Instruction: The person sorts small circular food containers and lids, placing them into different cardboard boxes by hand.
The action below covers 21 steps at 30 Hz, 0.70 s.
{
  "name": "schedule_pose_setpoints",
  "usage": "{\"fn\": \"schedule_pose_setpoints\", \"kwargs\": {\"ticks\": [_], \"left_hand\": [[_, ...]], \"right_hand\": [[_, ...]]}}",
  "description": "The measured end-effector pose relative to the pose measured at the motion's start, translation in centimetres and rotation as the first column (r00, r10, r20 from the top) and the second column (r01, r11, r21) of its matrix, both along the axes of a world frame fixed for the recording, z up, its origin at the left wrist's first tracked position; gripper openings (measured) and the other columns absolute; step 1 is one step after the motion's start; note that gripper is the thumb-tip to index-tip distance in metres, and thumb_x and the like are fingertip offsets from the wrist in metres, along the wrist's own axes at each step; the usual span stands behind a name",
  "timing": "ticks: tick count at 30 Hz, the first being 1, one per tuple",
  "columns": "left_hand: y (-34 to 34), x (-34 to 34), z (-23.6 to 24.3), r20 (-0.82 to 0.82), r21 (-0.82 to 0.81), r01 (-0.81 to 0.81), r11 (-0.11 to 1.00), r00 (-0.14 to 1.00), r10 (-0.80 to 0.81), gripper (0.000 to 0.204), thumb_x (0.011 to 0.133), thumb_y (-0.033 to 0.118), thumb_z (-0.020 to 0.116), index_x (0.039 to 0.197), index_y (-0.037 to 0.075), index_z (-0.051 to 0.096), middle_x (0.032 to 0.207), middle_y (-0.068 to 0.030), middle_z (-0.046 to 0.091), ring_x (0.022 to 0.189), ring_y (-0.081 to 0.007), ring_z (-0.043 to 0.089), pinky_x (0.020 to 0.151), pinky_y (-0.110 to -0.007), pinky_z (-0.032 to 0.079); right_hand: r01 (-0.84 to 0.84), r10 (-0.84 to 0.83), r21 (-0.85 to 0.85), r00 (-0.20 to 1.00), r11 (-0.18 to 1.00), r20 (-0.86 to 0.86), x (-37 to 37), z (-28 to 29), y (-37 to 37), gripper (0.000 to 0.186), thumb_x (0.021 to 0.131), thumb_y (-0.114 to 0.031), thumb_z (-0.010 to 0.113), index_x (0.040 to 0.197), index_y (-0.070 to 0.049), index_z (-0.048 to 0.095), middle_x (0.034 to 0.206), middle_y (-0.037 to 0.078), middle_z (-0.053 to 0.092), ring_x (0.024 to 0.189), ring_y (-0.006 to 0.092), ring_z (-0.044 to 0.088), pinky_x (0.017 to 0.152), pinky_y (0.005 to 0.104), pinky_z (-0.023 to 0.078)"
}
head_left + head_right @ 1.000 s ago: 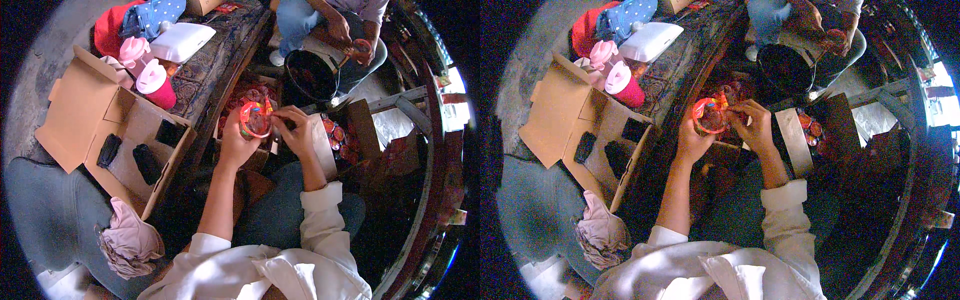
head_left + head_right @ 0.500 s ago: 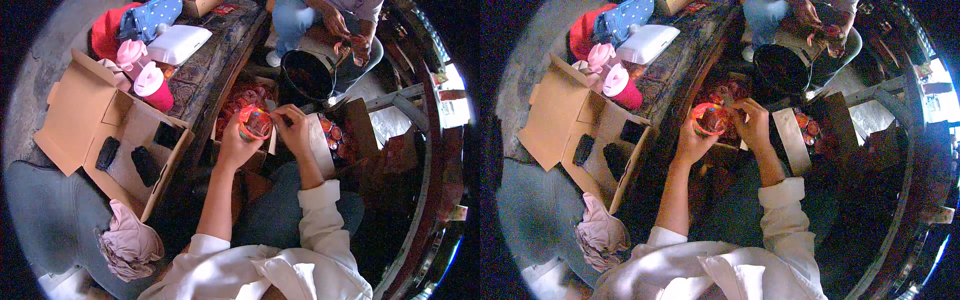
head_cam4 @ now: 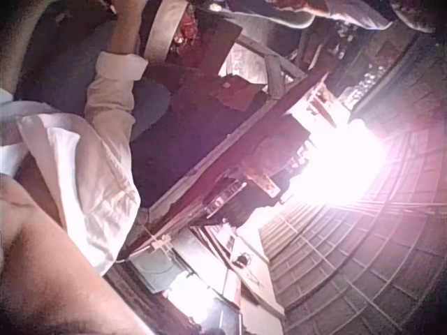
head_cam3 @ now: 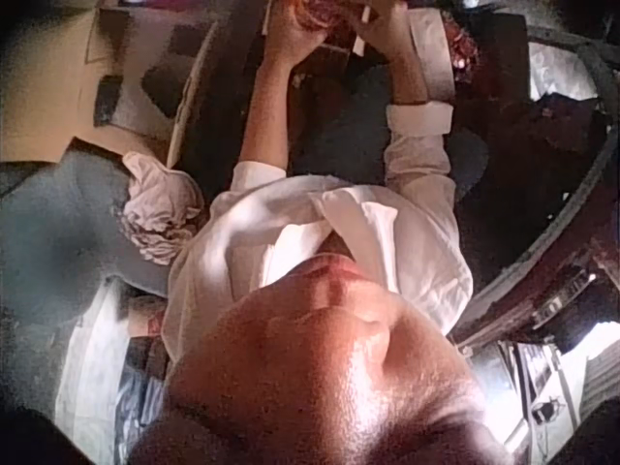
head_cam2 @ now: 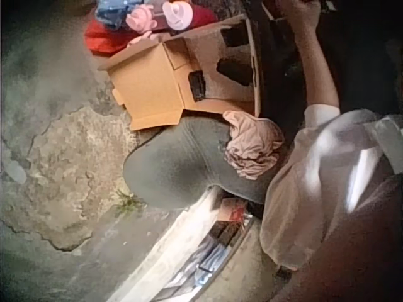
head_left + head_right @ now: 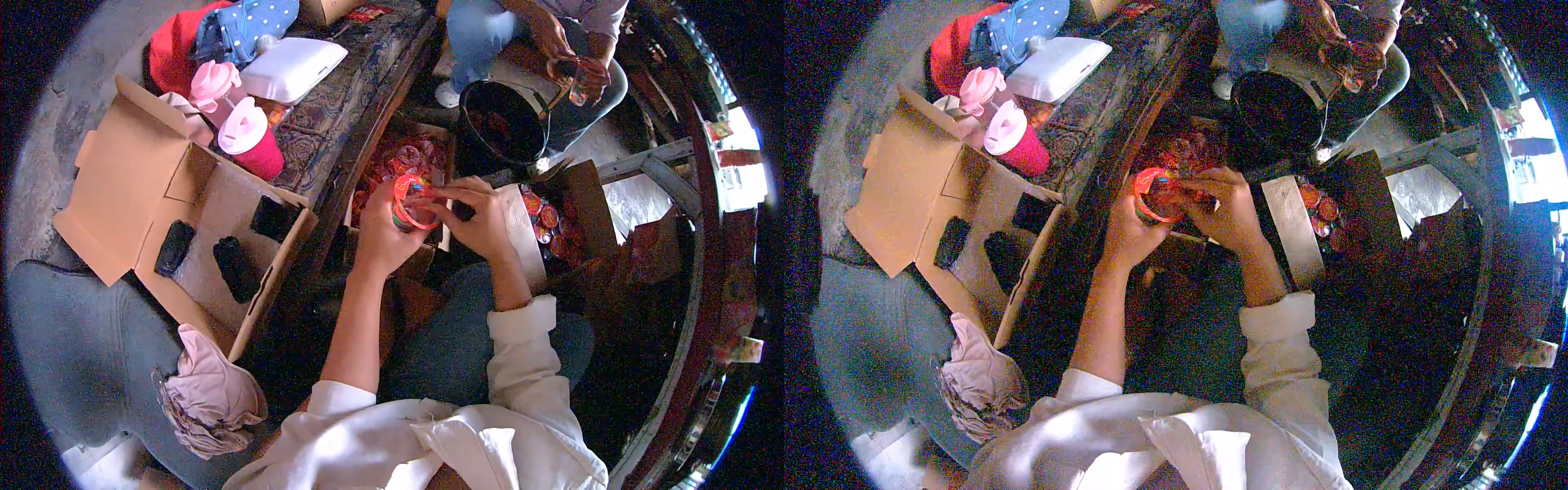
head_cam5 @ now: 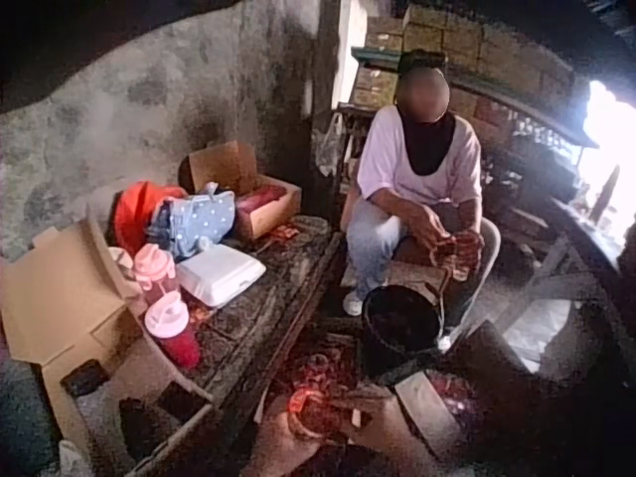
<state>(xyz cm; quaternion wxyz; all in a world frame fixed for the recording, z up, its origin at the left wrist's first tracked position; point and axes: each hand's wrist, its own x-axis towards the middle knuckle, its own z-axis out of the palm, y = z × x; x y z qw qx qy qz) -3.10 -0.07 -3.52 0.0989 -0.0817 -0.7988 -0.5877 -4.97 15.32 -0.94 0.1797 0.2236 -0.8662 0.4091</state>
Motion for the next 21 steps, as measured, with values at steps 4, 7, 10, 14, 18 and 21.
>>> {"fn": "schedule_pose_setpoints", "kwargs": {"ticks": [4, 7, 10, 14, 18, 21], "left_hand": [[-0.1, 0.0, -0.2, -0.105, -0.162, 0.008, 0.987, 0.994, -0.025, 0.05, 0.056, 0.013, 0.072, 0.1, 0.005, 0.05, 0.094, -0.0146, 0.055, 0.088, -0.033, 0.054, 0.078, -0.038, 0.044], [0.1, 0.2, 0.2, -0.055, -0.131, 0.008, 0.991, 0.998, -0.015, 0.049, 0.056, 0.013, 0.072, 0.099, 0.005, 0.05, 0.093, -0.0152, 0.056, 0.087, -0.0346, 0.053, 0.078, -0.039, 0.043], [0.0, 0.1, 0.2, -0.044, -0.095, 0.041, 0.995, 0.998, -0.046, 0.053, 0.056, 0.013, 0.072, 0.103, 0.005, 0.048, 0.094, -0.015, 0.054, 0.091, -0.0341, 0.052, 0.08, -0.039, 0.042], [0.4, 0.3, 0.9, -0.127, -0.104, -0.098, 0.99, 0.988, 0.085, 0.059, 0.056, 0.014, 0.072, 0.107, 0.004, 0.044, 0.097, -0.0148, 0.051, 0.093, -0.0333, 0.05, 0.079, -0.038, 0.041], [0.2, 0.5, 0.9, -0.187, -0.321, -0.209, 0.924, 0.97, 0.154, 0.062, 0.054, 0.016, 0.074, 0.107, 0.005, 0.044, 0.097, -0.014, 0.051, 0.092, -0.0318, 0.05, 0.076, -0.038, 0.041], [0.0, 0.2, 1.0, -0.199, -0.333, -0.2, 0.921, 0.97, 0.138, 0.059, 0.054, 0.018, 0.075, 0.104, 0.005, 0.047, 0.093, -0.0131, 0.054, 0.089, -0.0307, 0.052, 0.075, -0.038, 0.041]], "right_hand": [[0.043, -0.043, 0.052, 0.999, 0.998, 0.013, -0.3, -0.8, 0.2, 0.017, 0.06, -0.018, 0.073, 0.074, -0.009, 0.067, 0.072, 0.007, 0.063, 0.07, 0.0232, 0.059, 0.067, 0.0349, 0.046], [0.109, -0.106, 0.123, 0.994, 0.986, -0.031, -0.4, -1.3, 0.4, 0.016, 0.059, -0.019, 0.072, 0.071, -0.009, 0.067, 0.07, 0.005, 0.063, 0.069, 0.0228, 0.058, 0.066, 0.035, 0.044], [0.111, -0.106, 0.141, 0.993, 0.984, -0.046, -0.7, -1.5, 0.2, 0.013, 0.06, -0.019, 0.071, 0.067, -0.01, 0.065, 0.071, 0.005, 0.062, 0.069, 0.0227, 0.058, 0.067, 0.0356, 0.043], [0.172, -0.16, 0.184, 0.984, 0.968, -0.076, -0.9, -1.4, 0.0, 0.012, 0.061, -0.019, 0.069, 0.064, -0.009, 0.063, 0.071, 0.004, 0.062, 0.071, 0.0223, 0.058, 0.072, 0.0369, 0.041], [0.202, -0.18, 0.205, 0.976, 0.958, -0.119, -0.5, -1.2, -0.3, 0.01, 0.063, -0.016, 0.069, 0.065, -0.008, 0.062, 0.071, 0.004, 0.062, 0.07, 0.0211, 0.058, 0.072, 0.0358, 0.039], [0.185, -0.151, 0.263, 0.978, 0.947, -0.142, -0.3, -1.1, -0.7, 0.009, 0.064, -0.013, 0.068, 0.065, -0.008, 0.062, 0.071, 0.003, 0.061, 0.07, 0.0201, 0.058, 0.072, 0.0342, 0.038]]}}
